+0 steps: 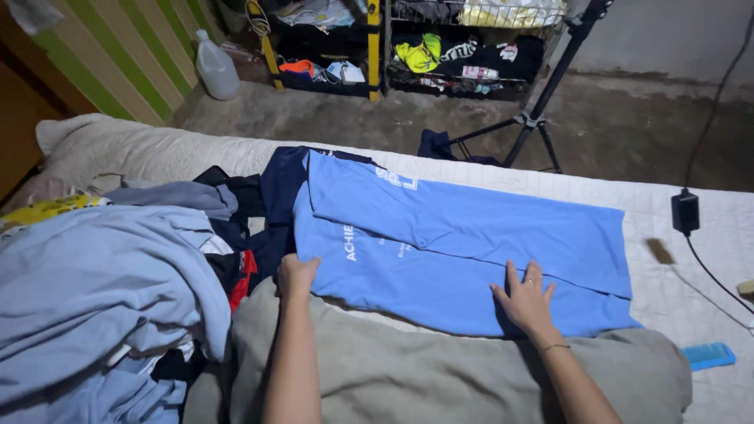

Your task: The person folds a dark blue pair of shorts, then a light blue t-shirt, and finally a light grey hoodie on a bed. Each item is smoothed, folded into a compact rectangle, and placed in a growing stack.

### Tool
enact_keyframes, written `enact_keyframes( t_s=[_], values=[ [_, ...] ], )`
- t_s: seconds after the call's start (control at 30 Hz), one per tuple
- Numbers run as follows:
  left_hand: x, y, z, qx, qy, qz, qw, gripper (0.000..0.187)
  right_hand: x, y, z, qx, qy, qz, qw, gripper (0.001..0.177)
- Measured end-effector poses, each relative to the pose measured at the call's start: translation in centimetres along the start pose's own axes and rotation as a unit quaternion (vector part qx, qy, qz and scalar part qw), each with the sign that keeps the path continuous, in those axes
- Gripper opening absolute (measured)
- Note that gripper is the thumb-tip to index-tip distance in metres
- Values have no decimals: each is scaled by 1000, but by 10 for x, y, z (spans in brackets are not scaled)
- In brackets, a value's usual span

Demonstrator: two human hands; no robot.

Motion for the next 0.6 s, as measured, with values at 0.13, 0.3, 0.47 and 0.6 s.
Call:
enact_keyframes(
  t_s=[0.13, 0.3, 0.47, 0.6],
  values=[
    [7, -7, -4, -139, 77, -44, 986, 58, -14, 11, -30, -10, 78, 40, 996, 86],
    [13, -12, 0, -58, 122, -44, 990, 61, -34, -2, -113, 0, 300, 28, 954, 105],
    [0, -4, -11, -34, 133, 17, 990, 41, -35, -34, -175, 44, 423, -19, 905, 109],
    [-7, -25, -24, -178, 233, -38, 955, 36, -33, -48, -194, 33, 393, 34, 918, 84]
  ],
)
Point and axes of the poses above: each hand's wrist, its own x-axis towards the middle knuckle, its own y-axis out of the palm, z = x × y, the point moved 8 cm from there along x, towards the middle knuckle, and after that the axes turned 1 degree about z, right-handed, at the moved point
